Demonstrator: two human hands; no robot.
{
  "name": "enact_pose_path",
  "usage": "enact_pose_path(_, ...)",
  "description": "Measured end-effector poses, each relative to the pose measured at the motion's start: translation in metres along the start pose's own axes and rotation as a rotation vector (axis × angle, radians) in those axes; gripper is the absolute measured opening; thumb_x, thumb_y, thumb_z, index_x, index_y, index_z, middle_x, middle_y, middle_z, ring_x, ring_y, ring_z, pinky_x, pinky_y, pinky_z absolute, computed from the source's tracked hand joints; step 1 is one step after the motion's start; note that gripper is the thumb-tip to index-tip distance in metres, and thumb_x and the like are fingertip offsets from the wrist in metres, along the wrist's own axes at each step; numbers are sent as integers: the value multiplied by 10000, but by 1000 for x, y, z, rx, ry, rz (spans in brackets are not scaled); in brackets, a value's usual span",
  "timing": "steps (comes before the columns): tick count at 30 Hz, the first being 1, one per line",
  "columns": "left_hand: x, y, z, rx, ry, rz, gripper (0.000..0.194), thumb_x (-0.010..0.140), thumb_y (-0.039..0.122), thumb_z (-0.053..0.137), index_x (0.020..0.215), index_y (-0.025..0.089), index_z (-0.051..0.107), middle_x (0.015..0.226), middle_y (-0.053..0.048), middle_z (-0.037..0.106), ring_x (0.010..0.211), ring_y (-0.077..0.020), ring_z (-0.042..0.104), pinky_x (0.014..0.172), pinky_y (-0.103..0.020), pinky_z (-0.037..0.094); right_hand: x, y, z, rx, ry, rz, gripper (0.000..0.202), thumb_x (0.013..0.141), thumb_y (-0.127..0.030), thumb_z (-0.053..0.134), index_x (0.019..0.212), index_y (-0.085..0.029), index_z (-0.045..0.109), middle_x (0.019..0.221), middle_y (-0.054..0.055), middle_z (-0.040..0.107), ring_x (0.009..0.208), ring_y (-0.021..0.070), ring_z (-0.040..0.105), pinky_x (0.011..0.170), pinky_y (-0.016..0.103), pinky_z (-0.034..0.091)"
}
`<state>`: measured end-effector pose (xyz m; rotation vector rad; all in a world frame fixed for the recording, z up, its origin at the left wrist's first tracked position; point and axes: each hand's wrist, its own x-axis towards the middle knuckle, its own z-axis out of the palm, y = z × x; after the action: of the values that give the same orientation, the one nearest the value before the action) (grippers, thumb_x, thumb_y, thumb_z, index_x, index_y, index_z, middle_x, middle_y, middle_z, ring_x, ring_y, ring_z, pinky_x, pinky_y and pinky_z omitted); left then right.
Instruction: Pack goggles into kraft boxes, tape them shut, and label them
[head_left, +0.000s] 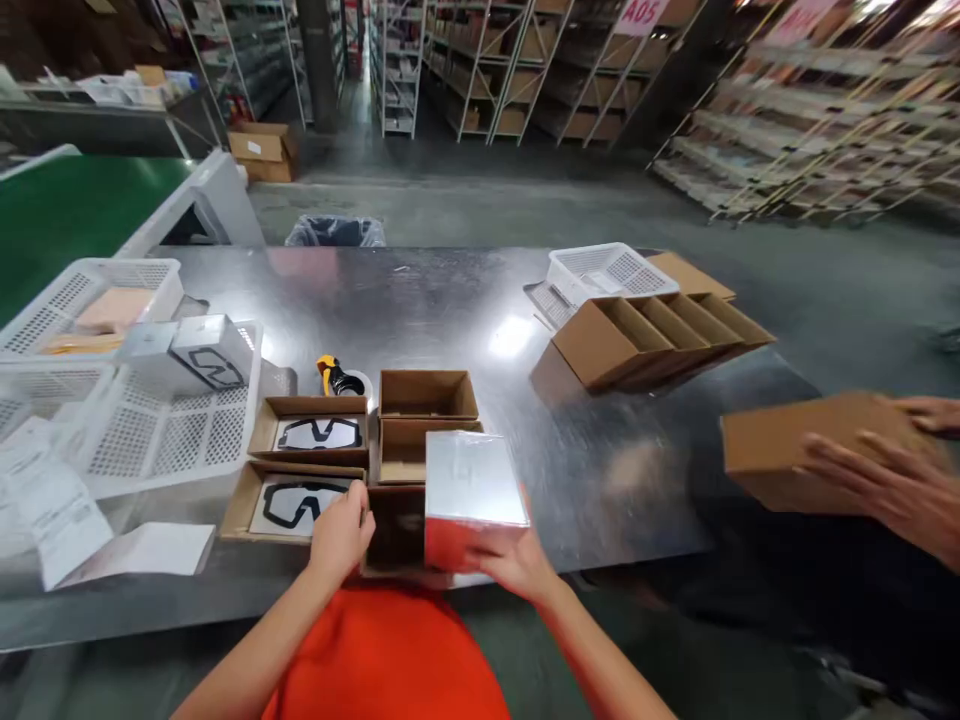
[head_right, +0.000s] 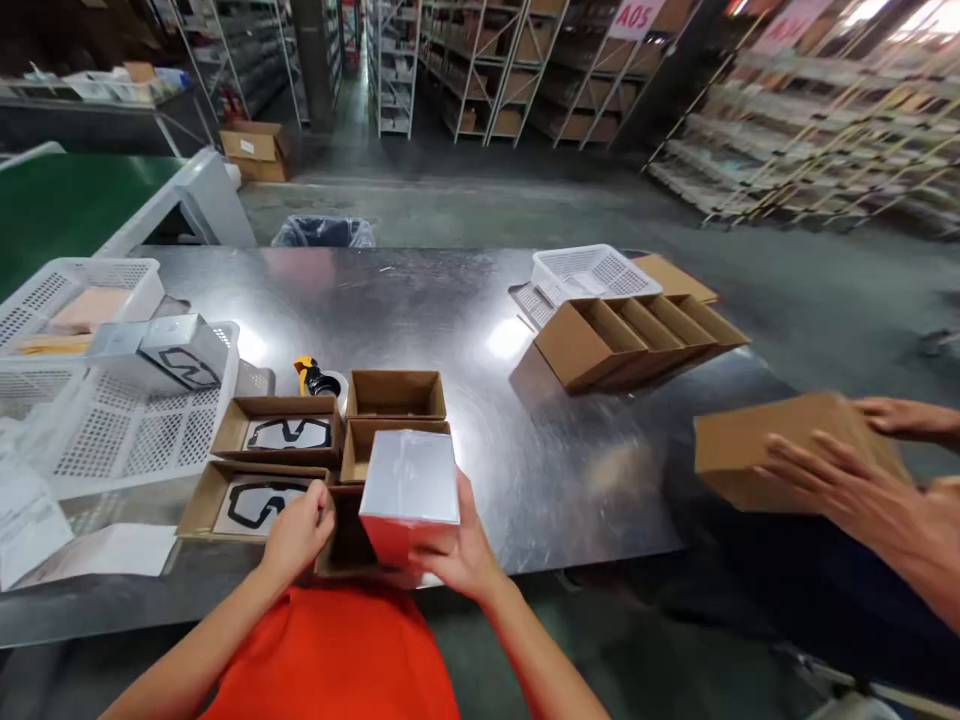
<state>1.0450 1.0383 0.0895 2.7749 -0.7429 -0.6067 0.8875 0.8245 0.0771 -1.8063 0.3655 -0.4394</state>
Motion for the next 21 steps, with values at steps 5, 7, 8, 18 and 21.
enact_pose_path(5,4,-8,0,-90,-41,10,87,869,158,422,888,242,429,758,5,615,729,-181,609,594,-266,281,22,-32,-9,-613,-354,-521,930,719,-369,722,1495,-350,209,1485,146,224,1294,390,361,985,590,379)
enact_pose_path(7,6,-9,-2,-136,-43,25,65,876,179,424,874,244,419,741,10,603,722,-181,606,597,-260,293,29,-38,-7,-755,-451,-559,789,733,-362,709,1441,-350,358,1443,150,293,1248,379,386,988,602,338)
enact_pose_path(8,6,-10,-3,-162,-50,39,57,879,189,423,872,245,414,738,12,600,718,-179,604,599,-256,303,32,-38,-3,-803,-493,-550,753,738,-390,707,1423,-342,397,1424,156,326,1234,376,391,989,600,326)
enact_pose_path(18,4,-5,-8,-145,-102,-4,146,925,178,280,922,221,419,912,-105,668,848,-254,645,684,-317,388,57,-28,46,-838,-817,-615,762,858,-633,457,1445,-155,370,1483,216,344,1340,366,280,1063,582,218)
enact_pose_path(21,4,-6,-9,-160,-105,8,159,925,172,277,939,212,431,925,-124,670,864,-264,650,692,-326,401,56,-30,42,-825,-832,-639,687,810,-564,547,1361,-159,479,1467,214,375,1280,388,340,1001,576,298)
